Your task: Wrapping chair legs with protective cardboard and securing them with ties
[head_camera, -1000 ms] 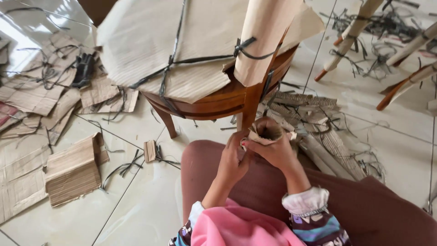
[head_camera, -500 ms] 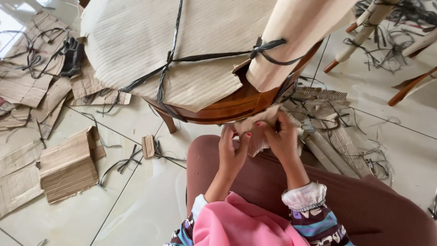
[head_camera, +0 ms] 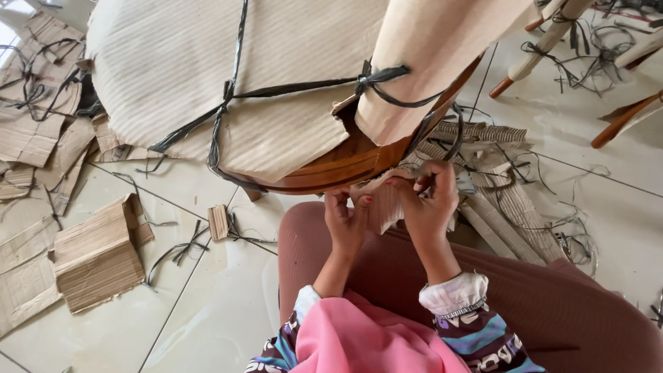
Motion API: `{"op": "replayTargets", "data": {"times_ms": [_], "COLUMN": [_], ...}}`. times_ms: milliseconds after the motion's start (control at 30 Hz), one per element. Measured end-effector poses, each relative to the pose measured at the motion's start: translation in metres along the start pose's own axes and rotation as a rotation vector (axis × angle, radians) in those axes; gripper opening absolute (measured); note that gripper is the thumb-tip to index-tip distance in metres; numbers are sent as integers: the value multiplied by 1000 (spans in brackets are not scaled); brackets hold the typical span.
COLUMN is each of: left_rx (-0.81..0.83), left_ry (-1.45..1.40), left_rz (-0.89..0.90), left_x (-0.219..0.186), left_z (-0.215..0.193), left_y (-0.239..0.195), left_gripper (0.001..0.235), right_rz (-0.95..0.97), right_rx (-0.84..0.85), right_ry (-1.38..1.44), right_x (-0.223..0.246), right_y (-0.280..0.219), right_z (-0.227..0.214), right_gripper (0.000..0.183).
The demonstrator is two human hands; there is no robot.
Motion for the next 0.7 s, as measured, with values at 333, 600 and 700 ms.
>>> {"op": "replayTargets", "data": {"times_ms": [333,600,700], "left_rx": [82,39,-16], "left_ry": [361,417,452], "left_rz": [655,705,732], "left_x": [-52,-58,-57], "left_z": [21,30,32], "left_y": [-7,-2,1], "left_gripper": [31,46,35], "right_rz": [-324,-156,-135], "right_rx": [107,148,168], "right_ry": [-214,-148,-138], "right_x": [9,-4,38], "right_y": [-16,-4,4], "right_z": [18,-35,-45], "right_gripper": [30,34,46]}}
Point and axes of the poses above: each hand's wrist, its own y-axis towards the middle knuckle, its own z-axis out of the palm, x = y × z, the point moved 6 cm from there along y, towards the middle knuckle, and after that the axes turned 7 degrees about -x, right-handed, at the moved point
